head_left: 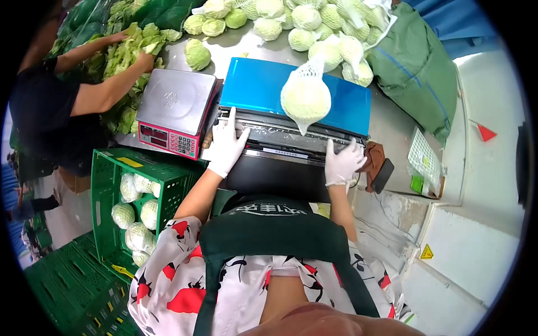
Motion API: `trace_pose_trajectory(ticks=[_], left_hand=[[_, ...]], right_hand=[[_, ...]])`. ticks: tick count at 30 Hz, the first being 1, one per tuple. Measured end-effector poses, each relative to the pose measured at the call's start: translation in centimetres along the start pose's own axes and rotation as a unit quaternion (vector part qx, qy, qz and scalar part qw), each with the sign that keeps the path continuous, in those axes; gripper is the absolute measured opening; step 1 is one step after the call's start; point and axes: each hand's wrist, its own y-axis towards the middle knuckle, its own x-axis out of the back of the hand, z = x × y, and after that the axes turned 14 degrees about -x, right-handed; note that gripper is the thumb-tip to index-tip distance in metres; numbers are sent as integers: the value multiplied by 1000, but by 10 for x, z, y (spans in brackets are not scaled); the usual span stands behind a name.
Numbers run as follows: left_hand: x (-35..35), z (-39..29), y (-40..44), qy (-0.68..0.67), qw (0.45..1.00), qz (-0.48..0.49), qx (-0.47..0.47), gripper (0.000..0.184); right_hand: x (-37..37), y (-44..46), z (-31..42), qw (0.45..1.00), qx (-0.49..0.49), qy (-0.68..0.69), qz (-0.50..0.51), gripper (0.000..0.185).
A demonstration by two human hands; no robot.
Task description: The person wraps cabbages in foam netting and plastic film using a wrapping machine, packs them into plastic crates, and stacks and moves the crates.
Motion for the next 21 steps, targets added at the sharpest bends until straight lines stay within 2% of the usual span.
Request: trace_pose_trajectory(ticks=[2,4,5,6,8,9,10,12,13,14,15,16,17,18,19,20,21], left_hand=[[-10,3,4,-23,999,21,37,68],[-9,9,5,-117,993,-6,22,62],[-10,10,5,-150,988,-21,31,49],[-8,10,6,-189,980,-6,55,44],[-6,16,7,-266,958,17,106,35],[-12,25,6,-341,937,11,70,24],[9,9,16,-470,869,39,148,23],[43,-6,27,-524,840,82,115,22],[54,-7,26,-508,851,105,75,21],[71,-15,25,-553,821,102,100,19],[83,-13,22,-557,820,103,84,19],[97,-8,20,-561,819,103,68,20],[119,-8,20,-565,815,115,52,18],[140,-13,23,-570,811,126,38,17],[157,-23,28,-629,772,93,28,13],[153,-5,29,-723,685,71,-54,27],[161,-18,47,-741,671,5,3,47]], right_hand=[[-5,0,5,1000,3,-9,5,80],[-4,-2,10,997,-18,-53,43,80],[-1,-4,12,998,-25,-42,35,75],[2,-7,14,999,-31,-32,27,69],[-15,-4,9,990,-44,83,105,58],[-21,-3,5,978,-51,139,146,53],[-23,2,4,967,-83,180,157,39],[-32,17,-27,847,-125,415,309,34],[20,21,-10,728,-157,541,391,29],[48,25,-14,788,43,509,344,27],[82,28,-15,806,9,440,395,27],[96,27,-25,726,-105,482,479,27],[119,32,-33,689,-138,474,530,25],[146,45,-39,698,25,466,543,22],[153,63,-41,664,157,498,536,25],[160,81,-44,607,278,532,522,28],[160,97,-35,525,281,597,537,33]])
